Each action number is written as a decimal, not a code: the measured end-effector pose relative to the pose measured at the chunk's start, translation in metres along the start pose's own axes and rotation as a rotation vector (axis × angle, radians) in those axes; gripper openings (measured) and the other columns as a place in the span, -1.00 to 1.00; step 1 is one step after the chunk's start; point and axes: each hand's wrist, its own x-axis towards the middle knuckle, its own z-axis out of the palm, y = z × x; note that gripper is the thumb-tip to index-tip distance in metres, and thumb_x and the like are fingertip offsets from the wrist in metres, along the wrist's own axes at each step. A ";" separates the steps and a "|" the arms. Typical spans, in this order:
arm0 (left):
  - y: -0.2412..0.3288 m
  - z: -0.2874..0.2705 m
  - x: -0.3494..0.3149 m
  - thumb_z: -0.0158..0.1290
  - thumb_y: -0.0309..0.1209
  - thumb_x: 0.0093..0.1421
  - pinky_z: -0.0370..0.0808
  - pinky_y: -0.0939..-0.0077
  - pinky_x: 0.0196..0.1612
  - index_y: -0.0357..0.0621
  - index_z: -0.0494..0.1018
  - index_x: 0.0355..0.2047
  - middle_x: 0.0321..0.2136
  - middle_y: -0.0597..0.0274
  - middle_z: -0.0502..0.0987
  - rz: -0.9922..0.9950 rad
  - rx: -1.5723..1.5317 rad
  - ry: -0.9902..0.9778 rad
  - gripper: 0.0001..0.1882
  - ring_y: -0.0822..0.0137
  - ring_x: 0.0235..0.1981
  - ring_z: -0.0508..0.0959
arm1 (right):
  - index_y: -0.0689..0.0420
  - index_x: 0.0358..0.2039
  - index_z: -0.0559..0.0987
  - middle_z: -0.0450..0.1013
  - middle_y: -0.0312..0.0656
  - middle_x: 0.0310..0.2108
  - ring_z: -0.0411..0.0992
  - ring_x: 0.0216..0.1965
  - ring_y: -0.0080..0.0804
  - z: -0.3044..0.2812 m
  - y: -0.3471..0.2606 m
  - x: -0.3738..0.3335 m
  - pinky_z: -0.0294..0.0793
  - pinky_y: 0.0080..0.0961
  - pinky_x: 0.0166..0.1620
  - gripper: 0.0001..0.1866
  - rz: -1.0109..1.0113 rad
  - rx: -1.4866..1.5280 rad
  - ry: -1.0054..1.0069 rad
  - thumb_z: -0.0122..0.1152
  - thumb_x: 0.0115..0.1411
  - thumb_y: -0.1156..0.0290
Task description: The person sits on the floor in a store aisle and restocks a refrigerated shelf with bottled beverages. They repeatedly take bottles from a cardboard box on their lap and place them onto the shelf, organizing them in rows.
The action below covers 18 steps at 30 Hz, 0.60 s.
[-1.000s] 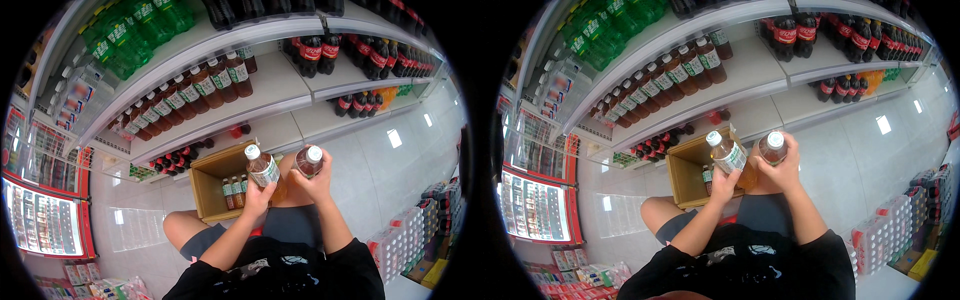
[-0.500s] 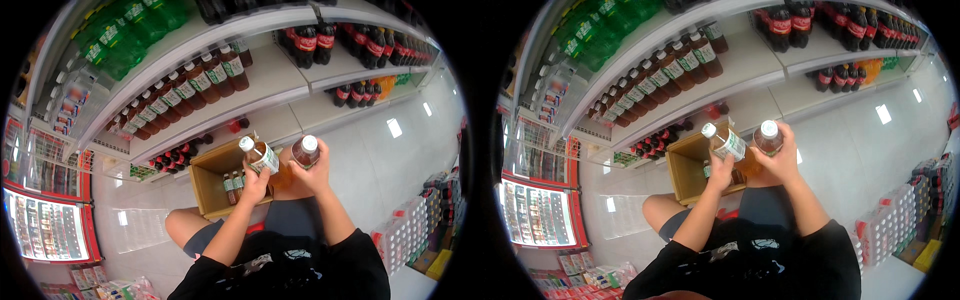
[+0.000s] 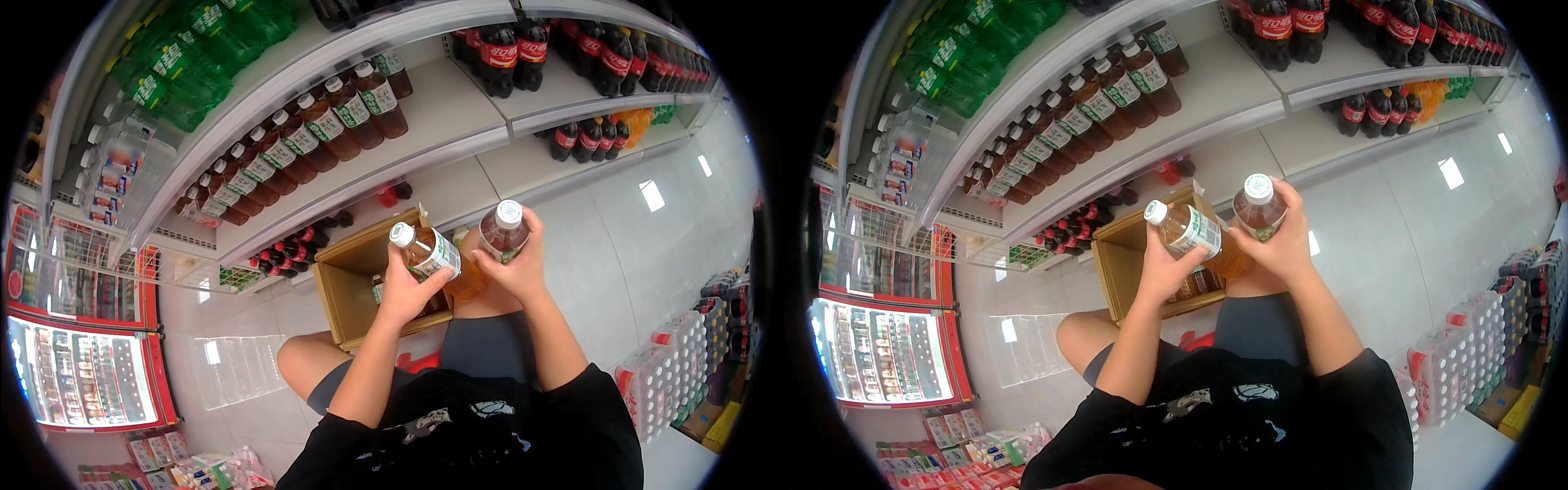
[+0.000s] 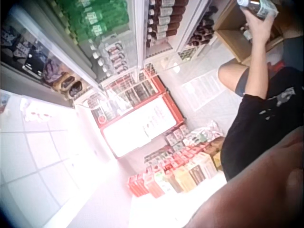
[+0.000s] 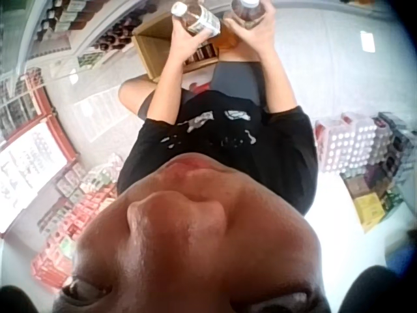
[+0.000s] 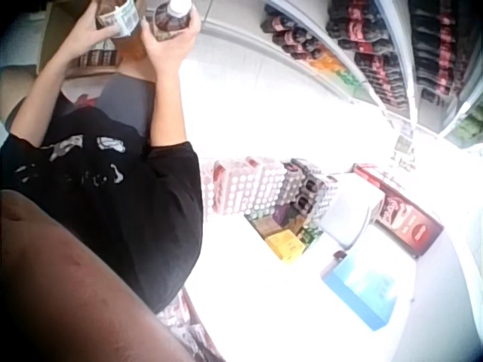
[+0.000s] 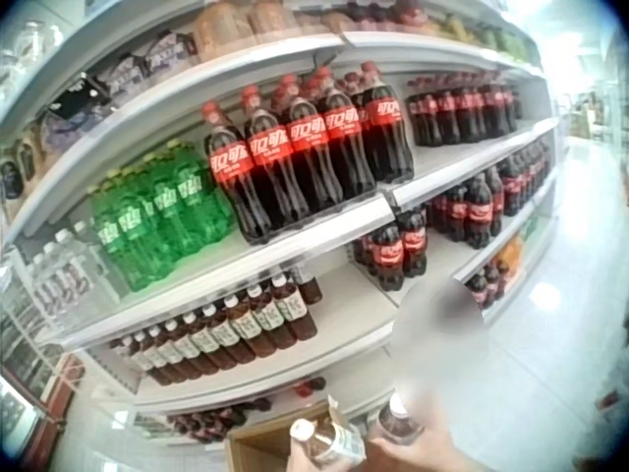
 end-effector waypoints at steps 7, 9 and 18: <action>-0.012 -0.001 -0.009 0.42 -0.37 -0.01 0.46 0.37 0.10 -0.23 0.18 0.19 0.00 0.10 0.45 -0.063 -0.113 0.134 -0.16 0.30 0.01 0.51 | 0.17 0.28 0.13 0.40 -0.01 0.05 0.45 0.07 -0.19 -0.013 0.005 0.004 0.45 -0.30 0.12 -0.05 0.181 0.044 0.057 0.53 -0.04 0.35; -0.016 -0.005 -0.020 0.43 -0.38 -0.03 0.47 0.35 0.10 -0.23 0.18 0.19 -0.01 0.10 0.45 -0.062 -0.098 0.158 -0.14 0.30 0.01 0.51 | 0.20 0.31 0.11 0.35 -0.06 0.06 0.39 0.08 -0.28 -0.019 0.007 0.009 0.41 -0.35 0.13 -0.06 0.291 0.107 0.108 0.48 0.01 0.36; 0.001 -0.056 -0.036 0.41 -0.50 -0.09 0.53 0.36 0.01 -0.17 0.23 0.08 -0.08 0.13 0.43 0.085 -0.058 0.313 -0.24 0.32 -0.07 0.53 | 0.25 0.38 0.09 0.44 0.01 0.02 0.48 -0.03 -0.28 -0.012 0.016 0.032 0.48 -0.37 0.02 -0.02 0.717 0.483 -0.316 0.40 0.08 0.16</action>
